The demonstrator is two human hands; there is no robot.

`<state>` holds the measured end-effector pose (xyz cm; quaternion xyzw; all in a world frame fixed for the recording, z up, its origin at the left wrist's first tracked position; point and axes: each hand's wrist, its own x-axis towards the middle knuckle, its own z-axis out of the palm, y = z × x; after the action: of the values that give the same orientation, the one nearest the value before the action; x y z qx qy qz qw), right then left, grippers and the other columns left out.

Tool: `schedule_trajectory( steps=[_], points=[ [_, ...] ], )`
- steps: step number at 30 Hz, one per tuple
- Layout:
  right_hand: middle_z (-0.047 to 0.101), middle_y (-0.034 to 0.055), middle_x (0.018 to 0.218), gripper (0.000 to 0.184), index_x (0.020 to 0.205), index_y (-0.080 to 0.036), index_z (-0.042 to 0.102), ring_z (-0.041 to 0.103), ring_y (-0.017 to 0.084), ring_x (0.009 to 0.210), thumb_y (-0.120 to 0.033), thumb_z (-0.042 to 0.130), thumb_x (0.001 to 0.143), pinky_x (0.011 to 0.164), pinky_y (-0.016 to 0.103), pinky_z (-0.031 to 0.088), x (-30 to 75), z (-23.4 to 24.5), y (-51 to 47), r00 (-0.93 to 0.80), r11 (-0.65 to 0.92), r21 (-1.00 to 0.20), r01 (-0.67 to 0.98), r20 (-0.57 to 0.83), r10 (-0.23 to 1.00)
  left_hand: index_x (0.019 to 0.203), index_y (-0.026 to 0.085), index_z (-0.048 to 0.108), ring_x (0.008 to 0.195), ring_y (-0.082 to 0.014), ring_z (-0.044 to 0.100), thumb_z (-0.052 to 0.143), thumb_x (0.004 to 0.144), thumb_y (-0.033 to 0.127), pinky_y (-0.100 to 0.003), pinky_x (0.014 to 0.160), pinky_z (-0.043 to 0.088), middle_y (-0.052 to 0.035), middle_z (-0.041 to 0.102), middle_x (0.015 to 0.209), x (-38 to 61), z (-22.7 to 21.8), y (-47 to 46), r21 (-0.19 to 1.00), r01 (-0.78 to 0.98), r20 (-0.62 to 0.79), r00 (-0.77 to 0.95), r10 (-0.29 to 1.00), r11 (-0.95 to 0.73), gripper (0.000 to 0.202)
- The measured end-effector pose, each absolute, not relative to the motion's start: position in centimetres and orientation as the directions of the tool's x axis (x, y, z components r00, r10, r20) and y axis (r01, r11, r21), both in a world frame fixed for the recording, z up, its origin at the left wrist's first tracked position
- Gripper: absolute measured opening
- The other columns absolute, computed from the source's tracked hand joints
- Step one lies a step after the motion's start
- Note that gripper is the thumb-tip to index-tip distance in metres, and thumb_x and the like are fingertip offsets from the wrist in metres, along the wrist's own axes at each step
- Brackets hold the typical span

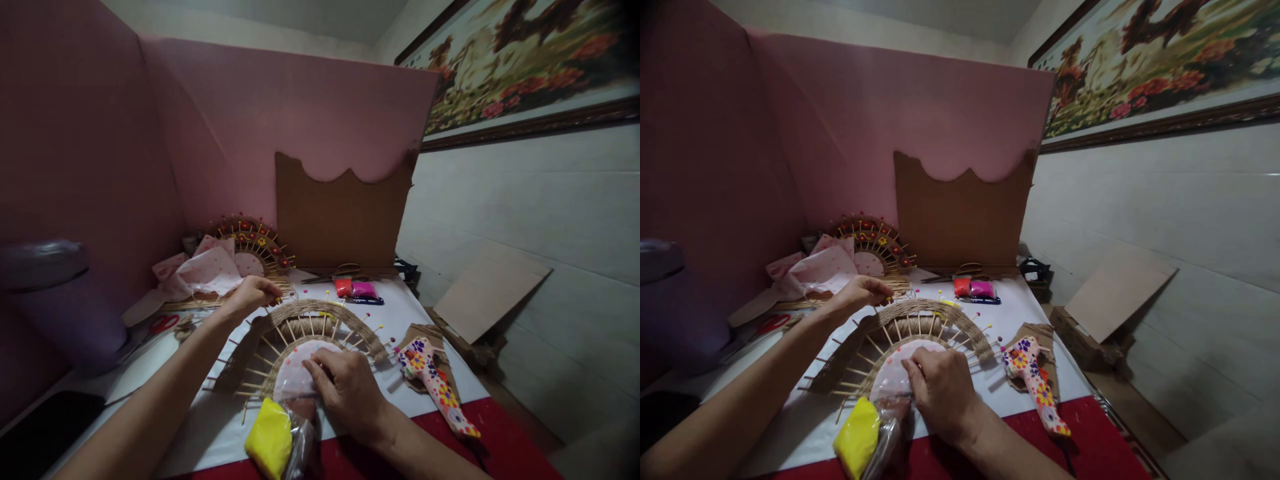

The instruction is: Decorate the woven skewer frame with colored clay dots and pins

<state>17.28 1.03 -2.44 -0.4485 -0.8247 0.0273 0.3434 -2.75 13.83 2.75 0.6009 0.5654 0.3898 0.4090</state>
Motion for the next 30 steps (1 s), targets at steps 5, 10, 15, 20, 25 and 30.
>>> schedule_trajectory(
  steps=[5,10,15,20,25,30],
  points=[
    [0.059,-0.0002,0.056,0.027,0.063,-0.017,0.056,0.052,0.011,0.052,-0.025,0.047,0.088,0.053,0.025,0.026,17.32,-2.57,1.11,-0.361,0.593,-0.338,0.731,0.547,0.756,0.065,0.011,0.068,0.050,-0.0116,0.058,0.061,0.058,0.006,-0.021,0.050,0.042,-0.0023,0.065,0.051,-2.66,2.81,13.68,0.916,0.397,0.041,0.053,0.998,-0.058,0.011],
    [0.059,0.0001,0.055,0.028,0.063,-0.017,0.056,0.053,0.011,0.052,-0.025,0.046,0.088,0.052,0.024,0.026,17.25,-2.47,1.06,-0.359,0.589,-0.347,0.730,0.538,0.762,0.066,0.011,0.068,0.048,-0.0122,0.057,0.058,0.057,0.007,-0.022,0.049,0.041,-0.0010,0.063,0.049,-2.91,2.72,13.79,0.892,0.446,0.068,0.038,0.997,-0.078,0.013],
    [0.060,0.0005,0.056,0.028,0.063,-0.017,0.056,0.054,0.011,0.053,-0.025,0.047,0.088,0.052,0.025,0.026,17.26,-2.35,0.96,-0.358,0.586,-0.337,0.737,0.541,0.761,0.060,0.012,0.069,0.050,-0.0117,0.055,0.051,0.054,0.004,-0.021,0.048,0.040,0.0000,0.062,0.049,-3.30,2.44,14.14,0.857,0.502,0.095,0.070,0.993,-0.117,0.020],
    [0.060,0.0002,0.055,0.029,0.063,-0.018,0.056,0.054,0.011,0.052,-0.025,0.046,0.089,0.052,0.025,0.026,17.30,-2.29,0.95,-0.359,0.585,-0.338,0.738,0.537,0.763,0.055,0.012,0.068,0.050,-0.0114,0.054,0.043,0.051,0.003,-0.021,0.049,0.039,-0.0003,0.061,0.049,-3.41,2.38,14.30,0.819,0.558,0.108,0.080,0.991,-0.134,0.027],
    [0.060,0.0001,0.056,0.029,0.063,-0.017,0.056,0.054,0.011,0.053,-0.025,0.046,0.089,0.052,0.025,0.026,17.29,-2.47,1.05,-0.363,0.586,-0.339,0.736,0.533,0.764,0.058,0.012,0.069,0.052,-0.0123,0.054,0.043,0.052,0.005,-0.022,0.049,0.040,-0.0015,0.062,0.051,-3.54,2.32,14.41,0.793,0.594,0.107,0.080,0.991,-0.134,0.028],
    [0.059,0.0000,0.055,0.029,0.063,-0.017,0.056,0.053,0.011,0.052,-0.025,0.047,0.088,0.052,0.025,0.026,17.29,-2.45,1.03,-0.361,0.586,-0.333,0.739,0.539,0.761,0.056,0.013,0.069,0.052,-0.0129,0.055,0.043,0.051,0.007,-0.022,0.049,0.040,-0.0017,0.062,0.050,-3.62,2.27,14.44,0.773,0.620,0.101,0.091,0.991,-0.136,0.027]
  ],
)
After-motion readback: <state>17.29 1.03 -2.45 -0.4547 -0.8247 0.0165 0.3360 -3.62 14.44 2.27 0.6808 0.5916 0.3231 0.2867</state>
